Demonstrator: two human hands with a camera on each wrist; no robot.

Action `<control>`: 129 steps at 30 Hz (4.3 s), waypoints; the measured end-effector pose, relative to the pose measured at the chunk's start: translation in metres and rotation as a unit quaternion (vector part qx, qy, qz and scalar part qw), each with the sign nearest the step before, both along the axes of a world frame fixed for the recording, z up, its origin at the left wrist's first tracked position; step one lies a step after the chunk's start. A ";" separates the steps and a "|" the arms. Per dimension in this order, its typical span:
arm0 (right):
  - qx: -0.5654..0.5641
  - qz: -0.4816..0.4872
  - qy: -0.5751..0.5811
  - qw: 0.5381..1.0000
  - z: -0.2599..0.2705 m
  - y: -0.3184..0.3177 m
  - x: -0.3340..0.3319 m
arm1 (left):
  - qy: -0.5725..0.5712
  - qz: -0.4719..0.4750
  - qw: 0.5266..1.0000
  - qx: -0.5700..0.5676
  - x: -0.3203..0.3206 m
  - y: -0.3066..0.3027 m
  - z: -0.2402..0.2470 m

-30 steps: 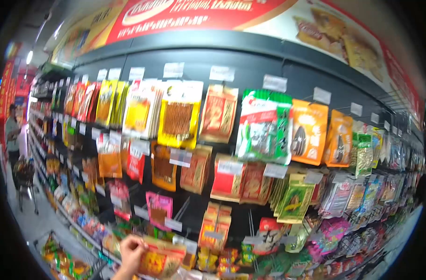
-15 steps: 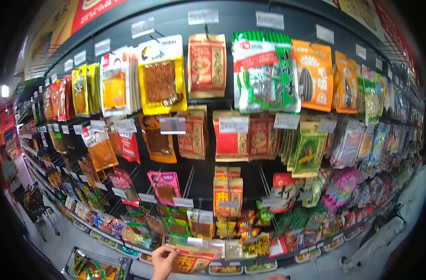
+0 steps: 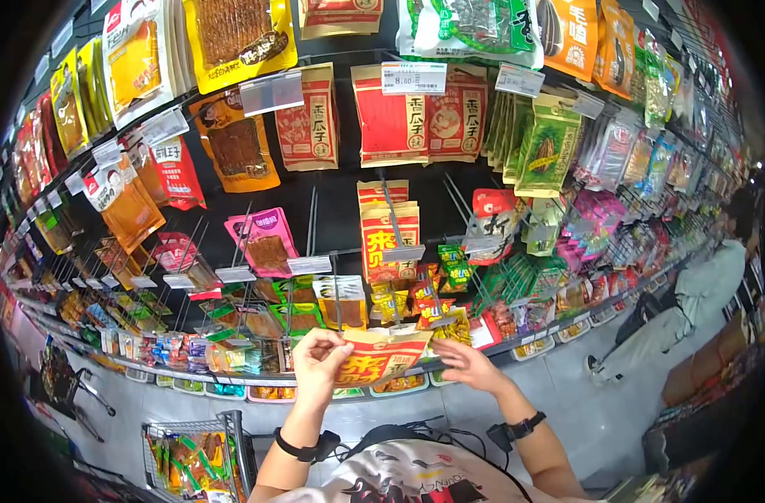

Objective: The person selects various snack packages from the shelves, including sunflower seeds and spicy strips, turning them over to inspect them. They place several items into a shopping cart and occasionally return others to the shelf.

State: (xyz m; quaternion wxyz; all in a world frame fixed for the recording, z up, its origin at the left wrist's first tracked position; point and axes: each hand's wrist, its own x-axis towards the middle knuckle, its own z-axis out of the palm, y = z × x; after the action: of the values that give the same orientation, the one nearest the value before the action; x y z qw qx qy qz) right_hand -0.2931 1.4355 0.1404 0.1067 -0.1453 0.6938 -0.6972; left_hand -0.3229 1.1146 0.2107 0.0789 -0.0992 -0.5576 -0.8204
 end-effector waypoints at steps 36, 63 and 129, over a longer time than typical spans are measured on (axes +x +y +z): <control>-0.214 -0.097 -0.110 0.966 -0.006 -0.028 -0.171 | -0.038 0.002 0.993 -0.111 -0.123 0.108 -0.079; -0.208 -0.105 -0.093 0.968 -0.011 -0.040 -0.204 | -0.038 -0.007 0.992 -0.119 -0.158 0.095 -0.084; 0.438 -0.054 -0.327 0.835 -0.202 -0.027 -0.062 | -0.488 0.625 0.552 0.257 0.322 -0.567 -0.487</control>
State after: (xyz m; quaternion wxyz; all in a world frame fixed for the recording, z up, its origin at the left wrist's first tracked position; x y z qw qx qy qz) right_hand -0.3549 1.4086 -0.0612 0.3421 0.1912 0.8581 -0.3317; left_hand -0.0010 0.5478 -0.2763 0.3098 0.7142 -0.1974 -0.5958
